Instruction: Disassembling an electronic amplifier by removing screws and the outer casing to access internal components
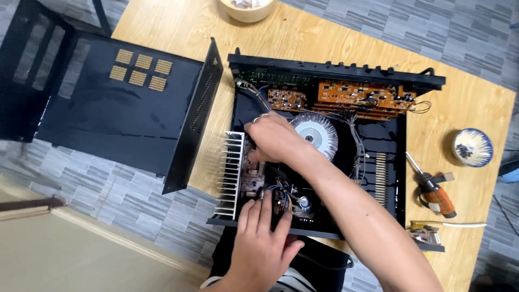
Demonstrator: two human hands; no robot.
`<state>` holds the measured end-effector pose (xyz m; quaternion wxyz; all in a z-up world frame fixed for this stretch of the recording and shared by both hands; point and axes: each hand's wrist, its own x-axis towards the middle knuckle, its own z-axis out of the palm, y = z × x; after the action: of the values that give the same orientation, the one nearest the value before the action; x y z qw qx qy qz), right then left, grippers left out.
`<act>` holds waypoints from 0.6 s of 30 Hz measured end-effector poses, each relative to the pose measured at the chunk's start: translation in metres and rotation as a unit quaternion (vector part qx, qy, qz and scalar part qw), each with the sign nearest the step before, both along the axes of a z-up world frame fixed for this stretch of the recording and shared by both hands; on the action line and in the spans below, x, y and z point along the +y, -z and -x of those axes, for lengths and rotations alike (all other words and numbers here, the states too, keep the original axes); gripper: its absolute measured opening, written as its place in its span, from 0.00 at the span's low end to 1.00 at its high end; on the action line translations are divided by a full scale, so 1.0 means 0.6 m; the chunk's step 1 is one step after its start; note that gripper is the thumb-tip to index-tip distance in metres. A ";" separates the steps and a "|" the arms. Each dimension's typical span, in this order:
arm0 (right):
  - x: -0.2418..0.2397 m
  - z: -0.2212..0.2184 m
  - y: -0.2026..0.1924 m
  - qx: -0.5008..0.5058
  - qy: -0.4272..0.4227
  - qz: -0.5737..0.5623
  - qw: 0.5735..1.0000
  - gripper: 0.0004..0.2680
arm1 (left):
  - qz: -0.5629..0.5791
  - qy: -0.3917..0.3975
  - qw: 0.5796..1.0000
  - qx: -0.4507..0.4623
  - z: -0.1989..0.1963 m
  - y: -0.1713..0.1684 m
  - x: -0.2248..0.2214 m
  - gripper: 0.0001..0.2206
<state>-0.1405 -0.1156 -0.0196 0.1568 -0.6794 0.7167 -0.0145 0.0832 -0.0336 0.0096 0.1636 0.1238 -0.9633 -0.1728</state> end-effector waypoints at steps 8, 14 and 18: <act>0.009 -0.014 -0.062 -0.021 0.039 -0.076 0.996 0.18 | -0.036 -0.005 0.997 0.074 0.004 -0.006 0.018 0.14; 0.011 -0.021 -0.063 -0.069 0.053 -0.075 0.993 0.15 | 0.022 -0.061 0.998 -0.020 0.013 -0.005 0.058 0.35; 0.011 -0.024 -0.051 -0.066 0.067 -0.074 0.993 0.15 | 0.033 -0.060 0.997 -0.048 0.011 -0.014 0.052 0.40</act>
<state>-0.1260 -0.1089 0.0112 0.2520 -0.6141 0.7477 -0.0168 0.0766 -0.0026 0.0180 0.1317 0.1841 -0.9660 -0.1250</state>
